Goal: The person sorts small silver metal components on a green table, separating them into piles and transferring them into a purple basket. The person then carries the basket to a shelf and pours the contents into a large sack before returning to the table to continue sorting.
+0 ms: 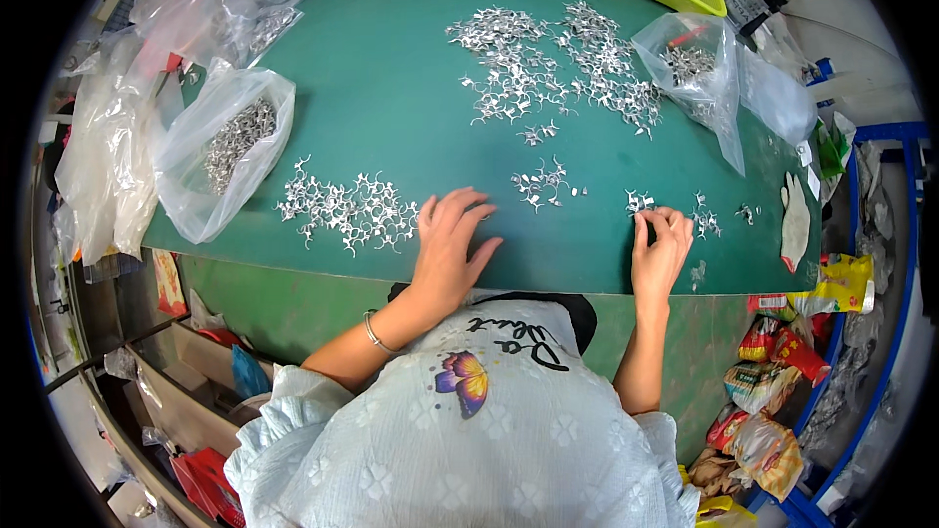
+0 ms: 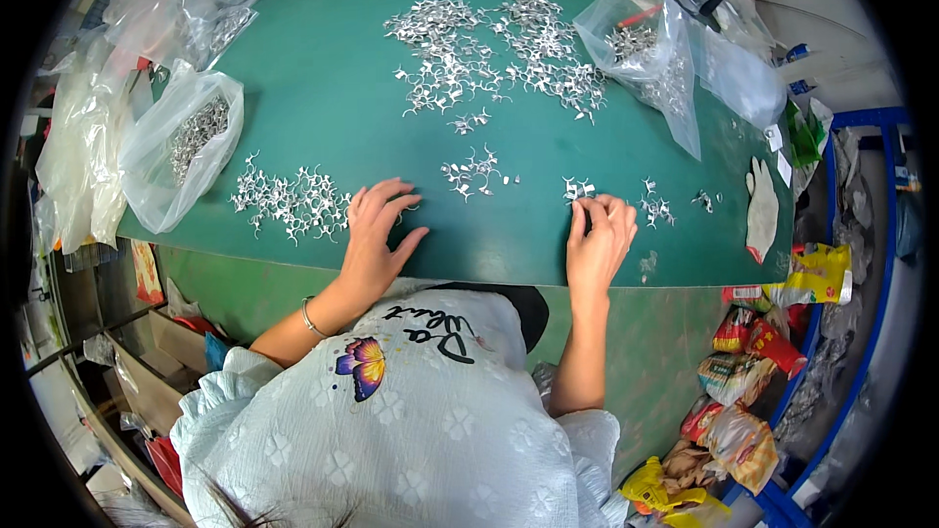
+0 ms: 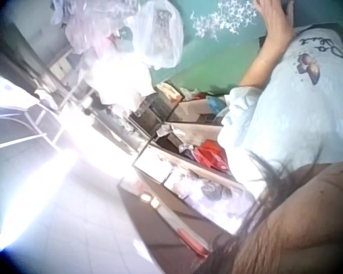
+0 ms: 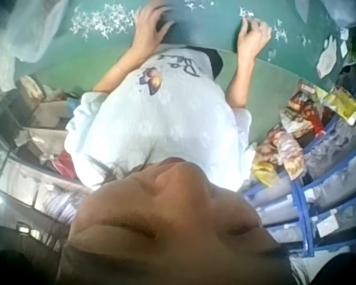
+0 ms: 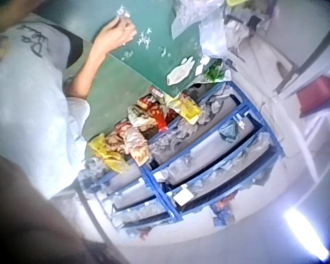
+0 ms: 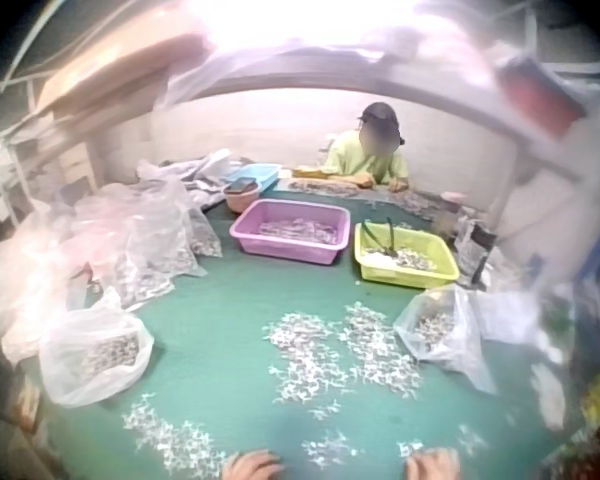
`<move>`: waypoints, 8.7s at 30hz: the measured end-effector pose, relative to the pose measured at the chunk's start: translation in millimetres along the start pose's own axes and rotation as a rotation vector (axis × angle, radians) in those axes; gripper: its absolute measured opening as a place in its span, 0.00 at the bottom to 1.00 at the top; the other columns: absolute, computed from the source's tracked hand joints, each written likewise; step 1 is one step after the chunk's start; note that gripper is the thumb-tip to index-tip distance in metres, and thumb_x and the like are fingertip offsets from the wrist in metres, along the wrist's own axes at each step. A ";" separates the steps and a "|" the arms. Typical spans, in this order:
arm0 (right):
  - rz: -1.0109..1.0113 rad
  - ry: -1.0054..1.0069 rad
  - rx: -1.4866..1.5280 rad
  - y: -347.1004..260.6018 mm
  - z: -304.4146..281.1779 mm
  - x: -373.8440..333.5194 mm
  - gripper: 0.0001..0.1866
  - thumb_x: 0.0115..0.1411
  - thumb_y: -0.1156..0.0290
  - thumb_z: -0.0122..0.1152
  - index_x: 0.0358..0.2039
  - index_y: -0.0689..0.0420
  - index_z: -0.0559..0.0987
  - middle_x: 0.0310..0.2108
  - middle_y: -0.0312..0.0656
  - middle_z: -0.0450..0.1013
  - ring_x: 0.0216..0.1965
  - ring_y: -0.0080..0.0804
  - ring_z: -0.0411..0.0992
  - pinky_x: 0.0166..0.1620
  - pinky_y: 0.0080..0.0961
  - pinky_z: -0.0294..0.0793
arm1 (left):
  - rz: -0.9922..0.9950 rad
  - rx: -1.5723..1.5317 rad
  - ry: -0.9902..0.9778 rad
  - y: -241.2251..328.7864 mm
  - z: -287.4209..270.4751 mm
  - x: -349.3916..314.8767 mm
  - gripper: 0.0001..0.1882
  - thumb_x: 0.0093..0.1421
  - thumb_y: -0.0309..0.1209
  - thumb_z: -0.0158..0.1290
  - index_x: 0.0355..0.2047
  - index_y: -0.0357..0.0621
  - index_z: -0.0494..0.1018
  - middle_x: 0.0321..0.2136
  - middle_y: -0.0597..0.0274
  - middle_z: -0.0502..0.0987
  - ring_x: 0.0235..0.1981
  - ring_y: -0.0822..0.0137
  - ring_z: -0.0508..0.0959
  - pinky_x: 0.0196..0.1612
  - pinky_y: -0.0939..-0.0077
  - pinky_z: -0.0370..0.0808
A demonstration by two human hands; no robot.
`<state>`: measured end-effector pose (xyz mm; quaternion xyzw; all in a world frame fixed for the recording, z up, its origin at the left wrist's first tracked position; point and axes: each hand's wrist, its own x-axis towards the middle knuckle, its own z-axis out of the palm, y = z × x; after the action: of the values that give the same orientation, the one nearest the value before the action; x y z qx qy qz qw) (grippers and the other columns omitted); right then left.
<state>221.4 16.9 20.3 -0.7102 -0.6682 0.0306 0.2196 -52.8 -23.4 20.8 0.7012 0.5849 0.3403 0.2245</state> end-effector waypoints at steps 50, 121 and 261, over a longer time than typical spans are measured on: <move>-0.386 -0.097 0.338 -65.0 23.0 15.0 0.20 0.49 0.77 0.66 0.44 0.59 0.78 0.44 0.43 0.75 0.46 0.42 0.69 0.48 0.34 0.66 | 0.055 0.026 0.089 -2.0 29.8 56.3 0.17 0.56 0.21 0.54 0.47 0.40 0.72 0.41 0.54 0.72 0.43 0.53 0.72 0.44 0.63 0.69; 0.404 -0.505 1.524 -63.8 8.4 -18.6 0.05 0.63 0.73 0.58 0.37 0.62 0.77 0.35 0.37 0.75 0.38 0.22 0.71 0.44 0.19 0.68 | -0.601 -1.219 -0.484 17.5 20.7 36.0 0.04 0.60 0.27 0.58 0.33 0.40 0.75 0.28 0.68 0.76 0.26 0.79 0.71 0.31 0.84 0.68; -0.466 -0.340 0.116 -74.5 39.0 19.8 0.29 0.60 0.64 0.60 0.59 0.60 0.68 0.65 0.41 0.60 0.68 0.47 0.50 0.66 0.56 0.47 | 0.033 0.319 0.022 -27.4 2.3 8.5 0.21 0.46 0.15 0.50 0.42 0.41 0.73 0.48 0.54 0.68 0.54 0.52 0.67 0.60 0.48 0.55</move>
<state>140.6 47.3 16.4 -0.5087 -0.8375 0.1361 0.1460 -68.7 -9.0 1.5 0.7338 0.6223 0.2542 0.0981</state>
